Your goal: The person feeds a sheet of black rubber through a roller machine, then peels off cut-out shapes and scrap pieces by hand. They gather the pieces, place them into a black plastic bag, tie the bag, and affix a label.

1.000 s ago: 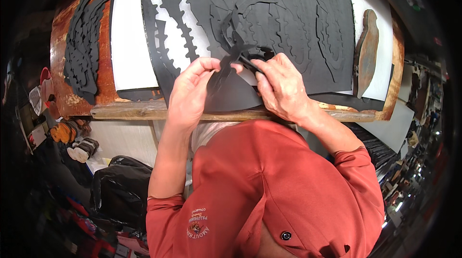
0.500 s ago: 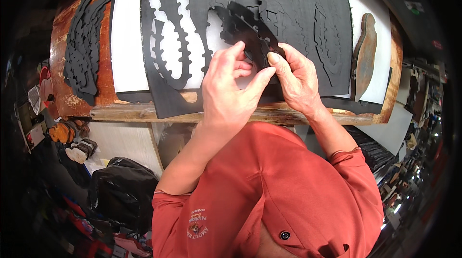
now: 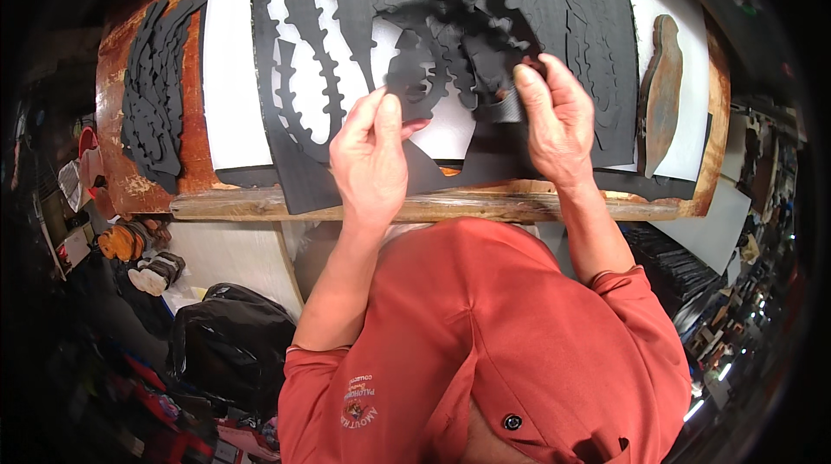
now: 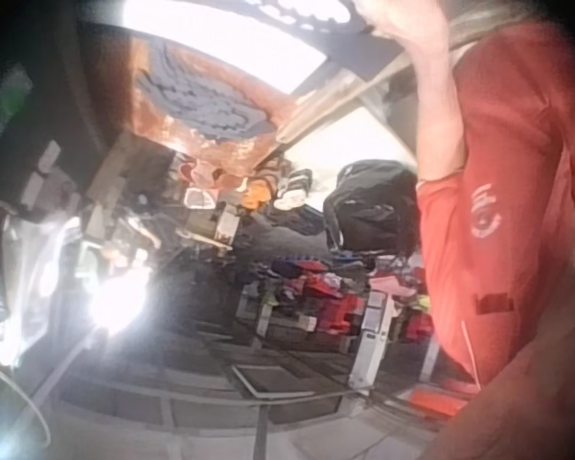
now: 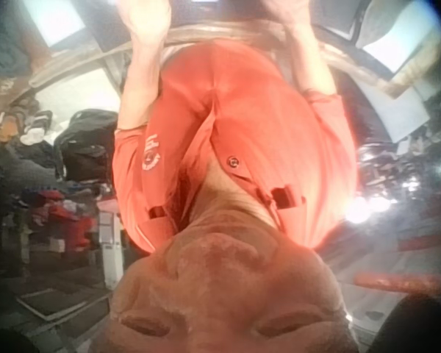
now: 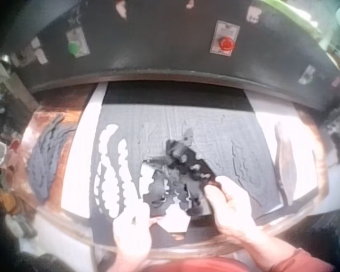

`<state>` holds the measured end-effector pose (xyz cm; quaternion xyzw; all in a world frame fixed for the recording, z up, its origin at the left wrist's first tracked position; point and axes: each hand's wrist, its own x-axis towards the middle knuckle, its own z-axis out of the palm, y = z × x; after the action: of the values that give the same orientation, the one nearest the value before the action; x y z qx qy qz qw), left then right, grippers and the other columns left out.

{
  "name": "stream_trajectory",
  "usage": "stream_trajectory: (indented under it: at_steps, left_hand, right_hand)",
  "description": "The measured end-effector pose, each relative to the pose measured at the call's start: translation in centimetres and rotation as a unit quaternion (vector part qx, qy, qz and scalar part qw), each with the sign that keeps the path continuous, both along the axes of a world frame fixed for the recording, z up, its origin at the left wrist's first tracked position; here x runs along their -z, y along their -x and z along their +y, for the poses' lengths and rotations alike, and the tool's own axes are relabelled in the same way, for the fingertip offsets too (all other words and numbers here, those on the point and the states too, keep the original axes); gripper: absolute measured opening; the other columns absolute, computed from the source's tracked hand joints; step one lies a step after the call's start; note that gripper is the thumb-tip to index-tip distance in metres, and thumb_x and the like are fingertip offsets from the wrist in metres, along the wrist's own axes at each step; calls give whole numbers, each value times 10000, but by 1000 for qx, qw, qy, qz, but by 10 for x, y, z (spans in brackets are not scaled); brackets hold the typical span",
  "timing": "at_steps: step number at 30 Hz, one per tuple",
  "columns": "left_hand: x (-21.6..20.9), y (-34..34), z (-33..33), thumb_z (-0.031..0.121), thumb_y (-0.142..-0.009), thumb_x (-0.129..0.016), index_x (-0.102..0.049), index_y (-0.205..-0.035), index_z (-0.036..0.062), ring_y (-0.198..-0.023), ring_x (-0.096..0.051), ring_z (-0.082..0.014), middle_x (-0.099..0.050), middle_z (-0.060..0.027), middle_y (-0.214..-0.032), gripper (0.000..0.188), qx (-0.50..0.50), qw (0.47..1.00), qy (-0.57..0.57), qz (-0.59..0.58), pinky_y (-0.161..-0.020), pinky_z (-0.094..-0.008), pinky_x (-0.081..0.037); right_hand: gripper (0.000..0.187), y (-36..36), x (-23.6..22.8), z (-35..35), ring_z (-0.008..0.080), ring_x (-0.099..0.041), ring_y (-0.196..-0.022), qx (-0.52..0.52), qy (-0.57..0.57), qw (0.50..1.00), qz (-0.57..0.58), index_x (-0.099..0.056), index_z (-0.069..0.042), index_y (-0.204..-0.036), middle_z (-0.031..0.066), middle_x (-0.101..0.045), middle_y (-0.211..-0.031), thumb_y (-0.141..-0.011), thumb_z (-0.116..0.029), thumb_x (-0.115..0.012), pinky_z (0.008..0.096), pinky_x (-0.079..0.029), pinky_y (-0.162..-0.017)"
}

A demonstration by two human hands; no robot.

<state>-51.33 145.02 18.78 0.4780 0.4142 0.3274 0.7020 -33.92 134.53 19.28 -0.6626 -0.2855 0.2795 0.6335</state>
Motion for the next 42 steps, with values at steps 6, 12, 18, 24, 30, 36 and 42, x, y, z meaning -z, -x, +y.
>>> stream_trajectory:
  at_steps: [6,12,18,24,30,36,42]
  left_hand:
    - [2,12,-12,86,-1110,-569,-622,-1321,-136,-904,-642,-101,-663,-68,-1013,311,-34,999,19,-33,-901,-369,-661]
    - [4,13,-22,51,-1106,-569,-659,-1250,-74,-917,-623,-72,-659,-13,-980,211,-43,995,-84,-27,-903,-306,-593]
    - [-4,12,-18,47,-1098,-587,-616,-1333,-79,-924,-580,-52,-638,4,-1004,269,-37,980,-194,36,-839,-236,-506]
    - [-12,18,-7,56,-1101,-557,-514,-1433,-81,-1079,-624,-96,-710,-78,-1186,362,64,993,-84,-48,-1008,-280,-487]
    - [-7,20,-1,60,-1112,-533,-544,-1394,-81,-1067,-630,-87,-715,-81,-1185,316,81,994,-56,-41,-948,-236,-490]
    - [0,24,3,80,-1123,-511,-559,-1390,-60,-1150,-685,-179,-715,-159,-1266,305,75,993,-55,-69,-966,-322,-559]
    - [13,49,35,84,-1126,-501,-538,-1327,-28,-1106,-716,-271,-692,-178,-1203,233,-70,996,-26,-58,-977,-395,-607]
  right_hand:
    - [238,-10,-26,16,313,-588,-690,-9,12,858,-513,-674,35,-1104,133,-679,-863,-868,55,-696,398,-515,-624]
    - [281,31,-21,33,274,-609,-746,-99,16,844,-527,-665,37,-1081,109,-629,-777,-809,18,-735,360,-543,-623]
    - [460,39,-19,36,320,-611,-748,-124,3,891,-437,-636,76,-1228,150,-625,-843,-869,-142,-822,405,-542,-657]
    - [568,20,-14,42,357,-639,-756,-158,-32,900,-405,-597,87,-1299,180,-638,-872,-882,-206,-845,443,-550,-680]
    - [436,10,-14,35,360,-679,-772,-214,4,873,-437,-601,65,-1234,179,-674,-860,-905,-137,-805,433,-567,-678]
    - [221,-4,-9,42,367,-690,-724,-219,-24,900,-377,-638,13,-1127,174,-691,-847,-931,-34,-730,442,-550,-599]
    - [280,-72,2,25,147,-712,-738,-20,90,995,-33,-696,-49,-956,61,-732,-806,-1072,-301,-654,321,-490,-554]
